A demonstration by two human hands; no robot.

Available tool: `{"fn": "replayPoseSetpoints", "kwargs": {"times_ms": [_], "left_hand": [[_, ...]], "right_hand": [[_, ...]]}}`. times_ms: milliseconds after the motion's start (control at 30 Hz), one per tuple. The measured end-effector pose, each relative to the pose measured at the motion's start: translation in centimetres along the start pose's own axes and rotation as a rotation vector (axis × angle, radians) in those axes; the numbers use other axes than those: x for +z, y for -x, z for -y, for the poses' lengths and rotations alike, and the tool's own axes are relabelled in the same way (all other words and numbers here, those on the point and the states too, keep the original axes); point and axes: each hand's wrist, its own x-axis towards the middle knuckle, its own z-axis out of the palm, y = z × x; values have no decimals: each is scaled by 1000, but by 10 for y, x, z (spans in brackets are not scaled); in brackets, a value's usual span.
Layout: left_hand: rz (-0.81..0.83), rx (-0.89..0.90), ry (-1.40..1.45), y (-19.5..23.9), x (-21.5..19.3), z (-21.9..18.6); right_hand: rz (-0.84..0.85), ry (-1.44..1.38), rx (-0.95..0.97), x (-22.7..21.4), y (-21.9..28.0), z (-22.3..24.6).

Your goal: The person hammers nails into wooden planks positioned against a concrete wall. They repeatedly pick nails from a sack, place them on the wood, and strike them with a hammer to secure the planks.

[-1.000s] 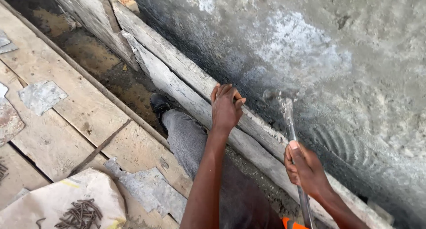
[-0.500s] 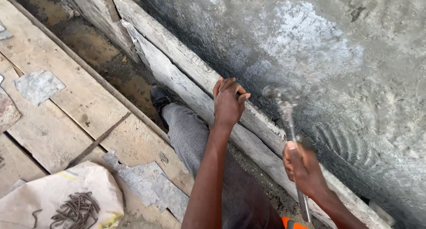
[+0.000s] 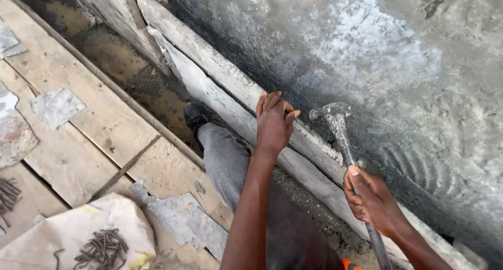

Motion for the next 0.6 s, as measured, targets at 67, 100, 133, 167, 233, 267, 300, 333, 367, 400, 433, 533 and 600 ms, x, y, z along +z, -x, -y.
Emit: {"fn": "replayPoseSetpoints", "kwargs": {"times_ms": [67, 100, 133, 167, 233, 267, 300, 333, 367, 400, 433, 533, 600], "left_hand": [[-3, 10, -31, 3, -3, -2], [-27, 8, -57, 2, -3, -3], [-26, 7, -55, 0, -3, -4], [-39, 14, -65, -1, -4, -4], [-35, 8, -70, 3, -6, -7], [-21, -3, -61, 1, -9, -8], [-6, -13, -53, 0, -13, -10], [-12, -19, -52, -1, -12, -9], [-25, -1, -52, -2, -12, -8], [-30, 13, -48, 2, -10, -8], [-27, 3, -43, 3, -8, -7], [-48, 25, -48, 3, -4, -7], [-77, -11, -73, 0, -6, -12]], "right_hand": [[-25, 31, 34, -1, -3, -19], [-37, 83, 67, -5, -7, -26], [-38, 83, 68, -5, -9, -23], [-58, 144, 108, -5, -12, -20], [-78, 200, 167, 6, -7, -7], [-118, 284, 259, 13, -8, 7], [-157, 370, 350, 21, -8, 22], [-153, 377, 351, 15, -11, 7], [-125, 320, 288, 8, -14, -7], [-99, 260, 236, 1, -12, -23], [-97, 264, 247, 1, -11, -22], [-34, 99, 129, 3, -9, -18], [-23, 137, 106, 6, -8, -11]]}}
